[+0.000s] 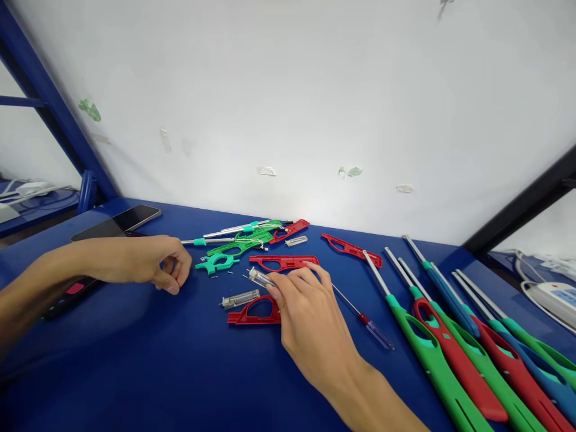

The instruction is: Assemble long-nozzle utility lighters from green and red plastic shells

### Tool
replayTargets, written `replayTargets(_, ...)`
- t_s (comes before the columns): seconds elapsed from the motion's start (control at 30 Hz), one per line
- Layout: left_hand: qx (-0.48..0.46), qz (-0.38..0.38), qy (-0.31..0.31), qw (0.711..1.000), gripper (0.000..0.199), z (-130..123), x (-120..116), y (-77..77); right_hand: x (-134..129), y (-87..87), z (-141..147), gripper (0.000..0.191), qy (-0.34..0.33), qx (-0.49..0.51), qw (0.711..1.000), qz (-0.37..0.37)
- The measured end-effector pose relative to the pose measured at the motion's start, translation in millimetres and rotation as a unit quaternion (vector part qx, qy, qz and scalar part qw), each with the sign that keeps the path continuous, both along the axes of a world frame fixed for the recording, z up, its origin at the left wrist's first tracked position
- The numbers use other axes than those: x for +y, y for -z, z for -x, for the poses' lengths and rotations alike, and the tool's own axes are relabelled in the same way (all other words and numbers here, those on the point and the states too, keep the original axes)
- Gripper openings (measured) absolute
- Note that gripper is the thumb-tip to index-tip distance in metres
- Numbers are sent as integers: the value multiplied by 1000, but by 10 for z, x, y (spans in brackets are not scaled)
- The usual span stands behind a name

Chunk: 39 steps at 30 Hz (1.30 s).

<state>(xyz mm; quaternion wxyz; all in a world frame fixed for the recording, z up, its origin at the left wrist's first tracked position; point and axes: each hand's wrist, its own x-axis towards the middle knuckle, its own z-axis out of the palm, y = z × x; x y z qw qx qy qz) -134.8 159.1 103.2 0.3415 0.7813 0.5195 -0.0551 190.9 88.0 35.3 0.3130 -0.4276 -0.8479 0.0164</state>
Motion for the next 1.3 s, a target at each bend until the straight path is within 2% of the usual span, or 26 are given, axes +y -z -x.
replayTargets(0.13, 2, 13, -25, 1000, 23, 94, 15, 14, -12, -6, 6, 26, -3, 7, 1000, 11)
replayTargets(0.3, 2, 28, -22, 999, 6, 79, 31, 53, -20, 1, 11, 25, -4, 19, 1000, 1)
replayTargets(0.6, -42, 23, 2, 999, 12, -46, -33, -25, -30, 9, 20, 23, -12, 23, 1000, -4)
replayTargets(0.77, -156, 3, -4, 988, 29, -358, -27, 141, -19, 15, 21, 22, -19, 30, 999, -21)
replayTargets(0.9, -251, 36, -14, 967, 36, -615, -106, 365, 19, 27, -2, 16, -16, 32, 999, -22)
replayTargets(1.03, -317, 78, -13, 945, 44, -746, -170, 535, 42, 18, -20, 15, -23, 29, 999, -11)
replayTargets(1.13, -351, 91, -18, 932, 45, -763, -181, 571, 36, 11, -12, 14, -30, 25, 999, 2)
replayTargets(1.3, -384, 103, -21, 917, 40, -754, -198, 536, 35, 4, -5, 14, -29, 25, 999, 8)
